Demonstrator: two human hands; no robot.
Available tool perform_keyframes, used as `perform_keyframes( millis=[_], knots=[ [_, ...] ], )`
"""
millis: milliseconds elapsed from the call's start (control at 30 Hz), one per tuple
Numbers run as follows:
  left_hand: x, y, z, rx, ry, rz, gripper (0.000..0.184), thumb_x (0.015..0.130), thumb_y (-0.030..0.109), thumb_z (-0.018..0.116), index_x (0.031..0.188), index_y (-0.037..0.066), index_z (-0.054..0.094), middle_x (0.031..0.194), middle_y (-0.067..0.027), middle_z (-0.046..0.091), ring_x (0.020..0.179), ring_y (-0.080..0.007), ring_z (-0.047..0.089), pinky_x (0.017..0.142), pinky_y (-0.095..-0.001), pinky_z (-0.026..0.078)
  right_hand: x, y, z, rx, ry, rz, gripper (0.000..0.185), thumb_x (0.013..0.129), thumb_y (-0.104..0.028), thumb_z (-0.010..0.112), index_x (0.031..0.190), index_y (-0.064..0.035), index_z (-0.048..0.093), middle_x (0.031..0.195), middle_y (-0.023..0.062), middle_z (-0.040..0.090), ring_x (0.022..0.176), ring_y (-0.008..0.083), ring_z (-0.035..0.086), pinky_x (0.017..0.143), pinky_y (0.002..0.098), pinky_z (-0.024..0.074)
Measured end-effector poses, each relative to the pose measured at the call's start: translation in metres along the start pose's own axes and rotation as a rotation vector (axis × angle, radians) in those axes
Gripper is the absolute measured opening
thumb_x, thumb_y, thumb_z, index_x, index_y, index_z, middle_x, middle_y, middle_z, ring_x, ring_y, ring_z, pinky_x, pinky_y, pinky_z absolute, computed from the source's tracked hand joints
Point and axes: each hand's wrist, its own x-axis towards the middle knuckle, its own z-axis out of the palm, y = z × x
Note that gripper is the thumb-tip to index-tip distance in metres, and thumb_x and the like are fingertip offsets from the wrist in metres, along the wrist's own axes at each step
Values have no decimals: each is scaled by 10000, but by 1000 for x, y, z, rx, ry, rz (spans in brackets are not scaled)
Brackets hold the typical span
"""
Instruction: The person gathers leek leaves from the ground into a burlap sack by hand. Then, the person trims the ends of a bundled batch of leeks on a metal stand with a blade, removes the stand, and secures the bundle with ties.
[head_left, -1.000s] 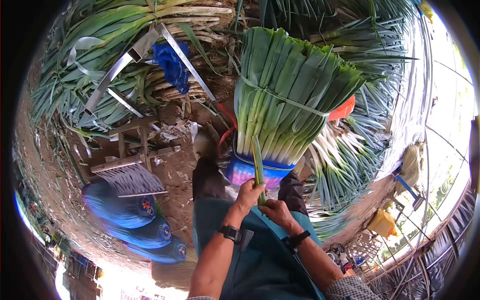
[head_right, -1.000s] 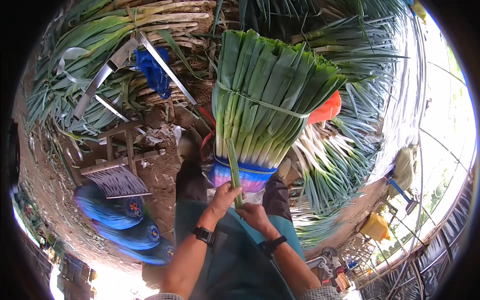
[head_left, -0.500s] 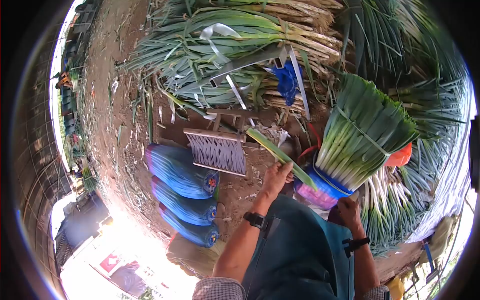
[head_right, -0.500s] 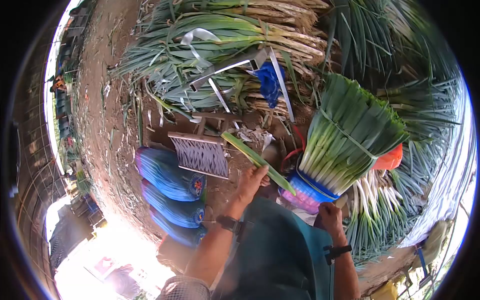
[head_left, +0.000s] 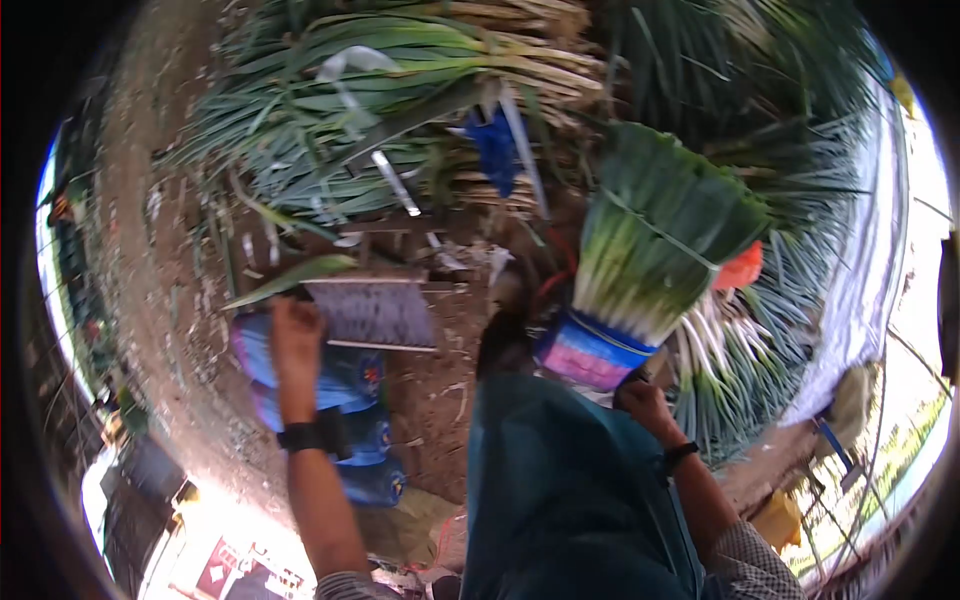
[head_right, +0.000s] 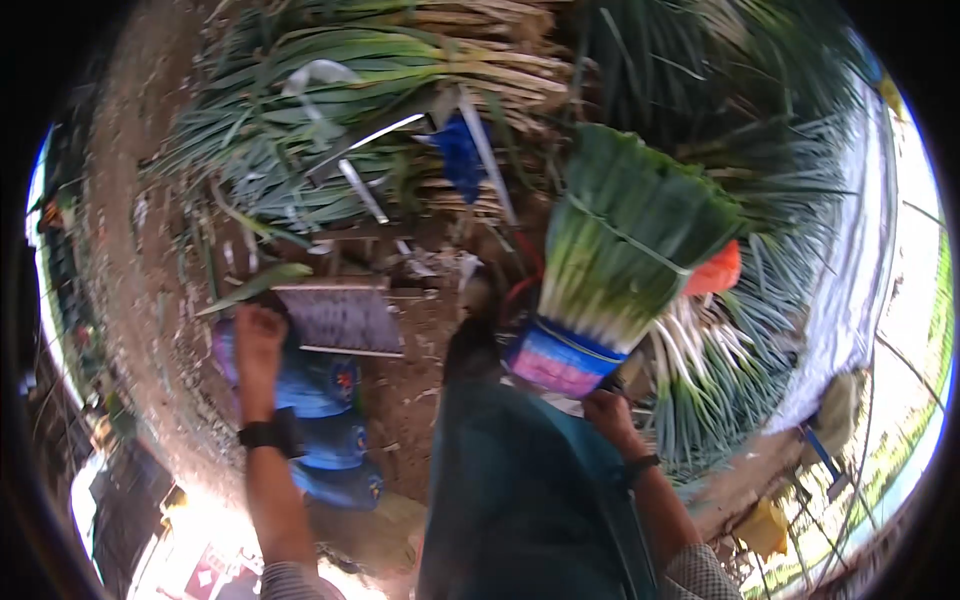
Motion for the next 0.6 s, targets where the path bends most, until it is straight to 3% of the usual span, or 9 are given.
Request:
perform_keyframes(
  millis=[67,167,300,367,433,500,567,600],
  knots=[
    [13,53,-13,267,266,83,191,958,301,609,1014,118,607,862,-27,651,747,-151,638,715,-320,541,7,15,7,78,59,-65,268,896,-211,633,1000,31,683,756,65,664,646,120,621,559,298,503],
    [11,43,23,762,303,88,253,950,330,614,1057,101,612,882,-36,653,750,-136,639,717,-295,531,7,17,5,48,98,-79,246,893,-198,640,990,23,690,734,59,654,649,117,621,564,287,507],
    [-20,-90,111,1154,-58,-31,357,965,331,579,1142,22,602,884,-48,648,741,-117,631,633,-258,522,5,39,0,102,93,26,215,899,-197,631,951,3,692,703,38,638,623,101,604,571,254,494],
    [-28,-230,109,1103,-307,-366,312,952,272,602,1130,17,618,868,-64,664,670,-132,643,588,-260,523,0,63,-5,321,143,174,214,886,-192,649,947,8,694,718,26,640,630,93,595,567,265,488],
    [-53,-308,137,1011,-255,-556,266,948,227,601,1106,14,617,847,-67,656,656,-144,652,545,-255,519,0,72,-14,465,188,265,221,903,-204,646,927,12,686,714,-5,626,598,80,566,524,256,453],
    [-55,-361,141,979,-203,-634,245,952,221,591,1078,12,616,823,-67,645,656,-150,654,531,-265,521,6,104,-15,490,252,104,209,911,-195,637,926,9,680,691,-5,610,578,72,549,507,247,433],
    [-56,-408,143,956,-124,-680,234,956,227,583,1049,15,616,803,-65,634,653,-149,653,525,-282,526,13,124,-19,838,327,300,215,932,-209,617,922,-1,670,675,-7,585,567,61,524,492,231,402],
    [-52,-426,142,926,-95,-712,252,952,258,592,1039,22,603,817,-61,618,656,-165,651,529,-315,534,21,136,-23,882,334,300,216,933,-218,615,917,-8,662,684,-9,580,571,65,524,499,232,412]
  ],
)
